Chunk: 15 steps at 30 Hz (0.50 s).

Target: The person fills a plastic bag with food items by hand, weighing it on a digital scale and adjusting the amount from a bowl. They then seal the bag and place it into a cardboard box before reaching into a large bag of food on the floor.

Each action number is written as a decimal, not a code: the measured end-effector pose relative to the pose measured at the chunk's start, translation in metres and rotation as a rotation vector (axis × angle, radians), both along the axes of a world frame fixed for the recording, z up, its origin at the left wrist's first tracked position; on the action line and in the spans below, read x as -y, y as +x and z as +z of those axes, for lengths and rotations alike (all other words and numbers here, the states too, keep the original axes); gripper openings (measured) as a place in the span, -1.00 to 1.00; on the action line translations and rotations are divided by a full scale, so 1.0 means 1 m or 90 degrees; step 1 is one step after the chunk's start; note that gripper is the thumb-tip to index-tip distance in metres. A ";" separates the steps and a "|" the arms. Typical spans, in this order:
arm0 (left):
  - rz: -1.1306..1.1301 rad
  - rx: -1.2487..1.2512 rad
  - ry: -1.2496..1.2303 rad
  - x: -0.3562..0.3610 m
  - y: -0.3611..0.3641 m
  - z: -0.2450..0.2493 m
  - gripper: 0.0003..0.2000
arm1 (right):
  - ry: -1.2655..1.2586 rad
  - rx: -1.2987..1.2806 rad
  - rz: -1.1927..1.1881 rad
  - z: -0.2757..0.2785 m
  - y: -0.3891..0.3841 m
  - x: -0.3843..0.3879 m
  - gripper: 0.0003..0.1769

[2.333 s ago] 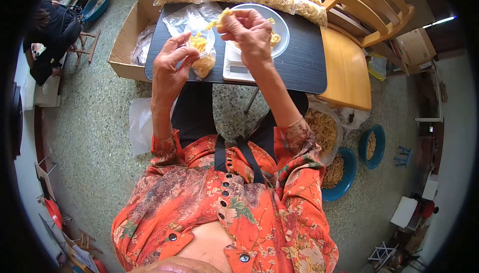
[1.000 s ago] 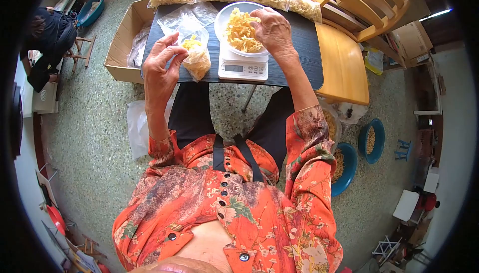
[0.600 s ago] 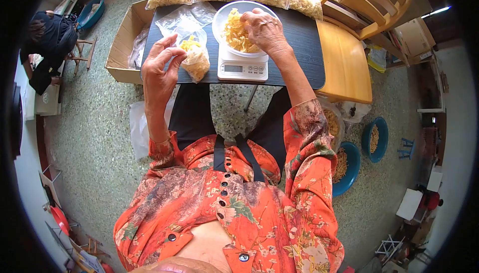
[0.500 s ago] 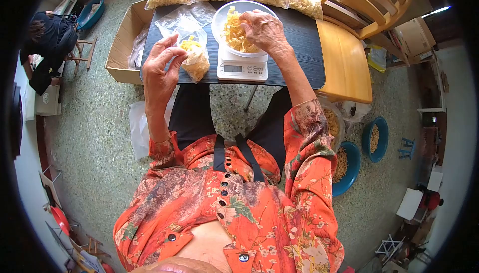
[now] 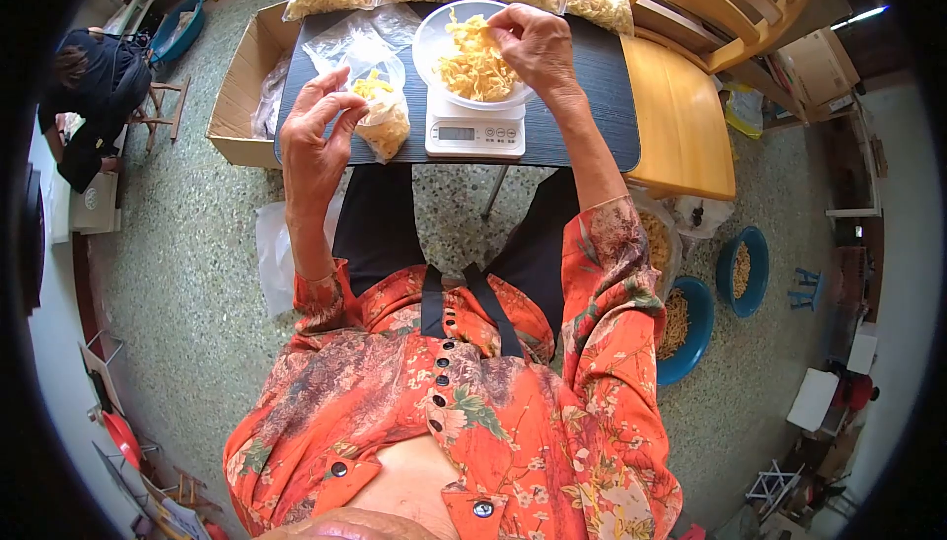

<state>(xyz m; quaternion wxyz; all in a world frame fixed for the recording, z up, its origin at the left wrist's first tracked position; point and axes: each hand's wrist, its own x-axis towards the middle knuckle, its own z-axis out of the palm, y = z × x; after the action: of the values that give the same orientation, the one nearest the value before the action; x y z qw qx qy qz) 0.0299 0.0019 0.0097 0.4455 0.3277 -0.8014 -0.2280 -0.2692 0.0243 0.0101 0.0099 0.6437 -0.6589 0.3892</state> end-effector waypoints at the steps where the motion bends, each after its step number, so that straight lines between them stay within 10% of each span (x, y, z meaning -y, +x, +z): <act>1: -0.002 0.001 -0.004 0.000 0.000 0.000 -0.87 | -0.016 0.048 -0.015 0.002 -0.002 -0.003 -0.90; 7: -0.011 -0.015 0.029 -0.002 -0.001 0.000 -0.88 | -0.050 0.413 -0.001 0.000 -0.012 -0.005 -0.87; 15: -0.013 -0.022 0.026 -0.002 0.001 0.002 -0.88 | 0.018 0.316 -0.056 0.004 -0.005 -0.011 -0.89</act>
<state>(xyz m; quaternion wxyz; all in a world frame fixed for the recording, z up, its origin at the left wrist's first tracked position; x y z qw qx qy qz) 0.0309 0.0035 0.0113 0.4503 0.3242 -0.7921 -0.2545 -0.2737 0.0352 0.0142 -0.1444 0.4988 -0.6741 0.5253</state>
